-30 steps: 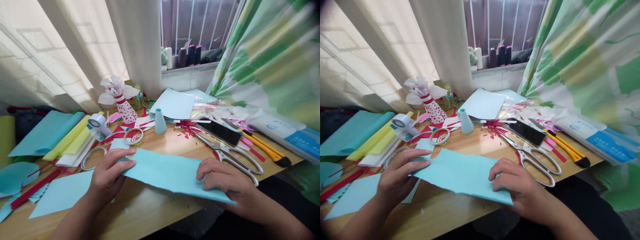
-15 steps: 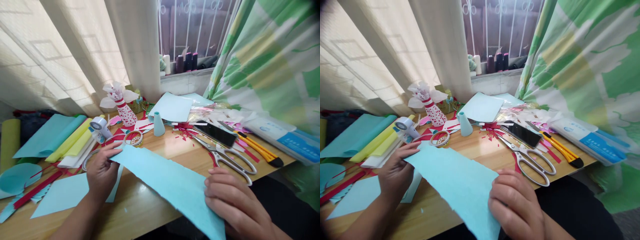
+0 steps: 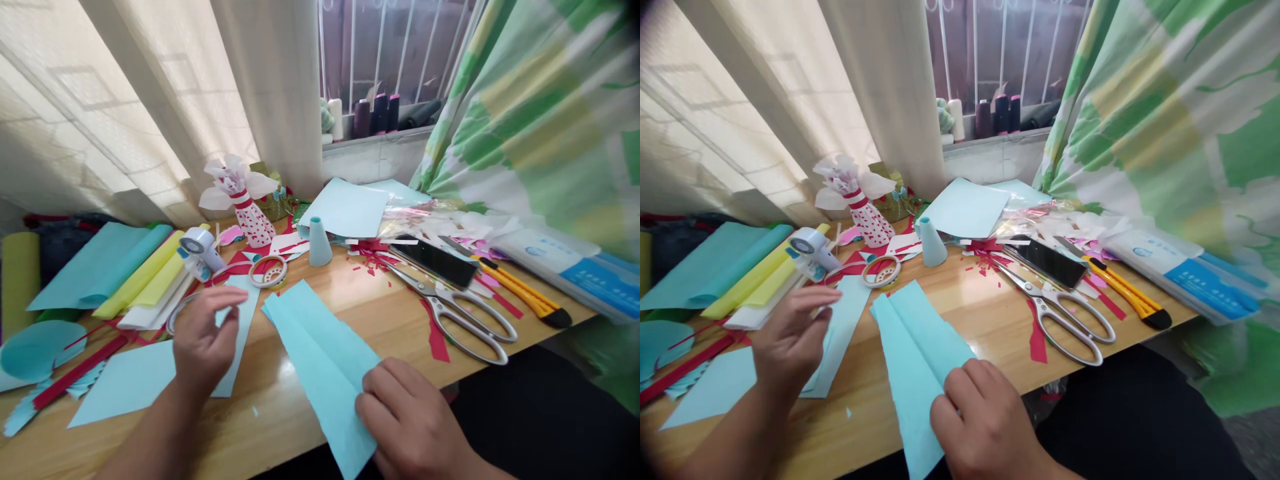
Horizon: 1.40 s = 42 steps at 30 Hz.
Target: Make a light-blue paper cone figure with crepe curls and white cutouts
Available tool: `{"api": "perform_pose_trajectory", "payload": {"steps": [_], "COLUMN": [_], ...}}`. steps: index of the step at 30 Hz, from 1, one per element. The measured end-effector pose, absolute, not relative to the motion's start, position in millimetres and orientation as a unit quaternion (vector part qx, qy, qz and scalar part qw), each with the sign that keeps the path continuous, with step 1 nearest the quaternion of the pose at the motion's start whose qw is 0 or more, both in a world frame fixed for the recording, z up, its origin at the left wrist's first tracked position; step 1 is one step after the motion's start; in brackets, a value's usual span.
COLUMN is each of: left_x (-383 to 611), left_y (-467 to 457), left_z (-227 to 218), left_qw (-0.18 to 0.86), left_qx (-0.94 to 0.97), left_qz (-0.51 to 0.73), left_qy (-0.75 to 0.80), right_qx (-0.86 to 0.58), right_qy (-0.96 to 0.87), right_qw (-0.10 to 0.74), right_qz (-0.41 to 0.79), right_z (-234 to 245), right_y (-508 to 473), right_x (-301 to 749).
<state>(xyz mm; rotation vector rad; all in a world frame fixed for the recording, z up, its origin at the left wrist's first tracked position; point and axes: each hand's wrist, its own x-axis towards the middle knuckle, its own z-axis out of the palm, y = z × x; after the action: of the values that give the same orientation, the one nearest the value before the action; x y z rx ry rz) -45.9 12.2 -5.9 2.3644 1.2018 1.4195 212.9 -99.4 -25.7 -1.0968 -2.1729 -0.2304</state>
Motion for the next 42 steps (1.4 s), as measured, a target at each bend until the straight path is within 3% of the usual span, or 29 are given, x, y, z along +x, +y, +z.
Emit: {"api": "perform_pose_trajectory", "payload": {"steps": [3, 5, 9, 14, 17, 23, 27, 34, 39, 42], "left_x": [-28, -14, -3, -21, -27, -20, -21, -34, -20, -6], "left_y": [-8, -20, -30, -22, -18, -1, 8, -16, -49, -67], "left_z": [-2, -4, -10, -6, -2, 3, -2, -2, 5, -11], "left_qw": [0.151, 0.109, 0.047, 0.080, 0.092, -0.041, -0.096, 0.030, 0.149, 0.129], "left_qx": [0.907, 0.938, 0.932, 0.896, 0.888, 0.886, 0.918, 0.955, 0.959, 0.965], "left_qz": [0.308, 0.260, 0.296, 0.376, 0.393, 0.404, 0.317, 0.025, 0.023, 0.074], "left_qy": [0.246, 0.202, 0.206, 0.220, 0.218, 0.225, 0.219, 0.294, 0.238, 0.216], "right_qx": [-0.434, -0.411, -0.346, -0.407, -0.412, -0.422, -0.357, -0.382, -0.386, -0.392], "right_qy": [-0.818, -0.810, -0.823, -0.825, -0.811, -0.754, -0.810, -0.883, -0.896, -0.898], "right_qw": [0.370, 0.414, 0.449, 0.391, 0.414, 0.495, 0.441, 0.270, 0.218, 0.199], "right_qz": [-0.076, -0.064, -0.038, 0.021, 0.038, -0.096, -0.150, -0.037, -0.002, 0.015], "right_z": [-27, -24, -18, -26, -25, 2, -1, -41, -47, -48], "right_y": [-98, -98, -100, -89, -78, -77, -78, -72, -76, -79], "right_x": [209, 207, 205, 219, 238, 271, 282, 291, 295, 298]}}
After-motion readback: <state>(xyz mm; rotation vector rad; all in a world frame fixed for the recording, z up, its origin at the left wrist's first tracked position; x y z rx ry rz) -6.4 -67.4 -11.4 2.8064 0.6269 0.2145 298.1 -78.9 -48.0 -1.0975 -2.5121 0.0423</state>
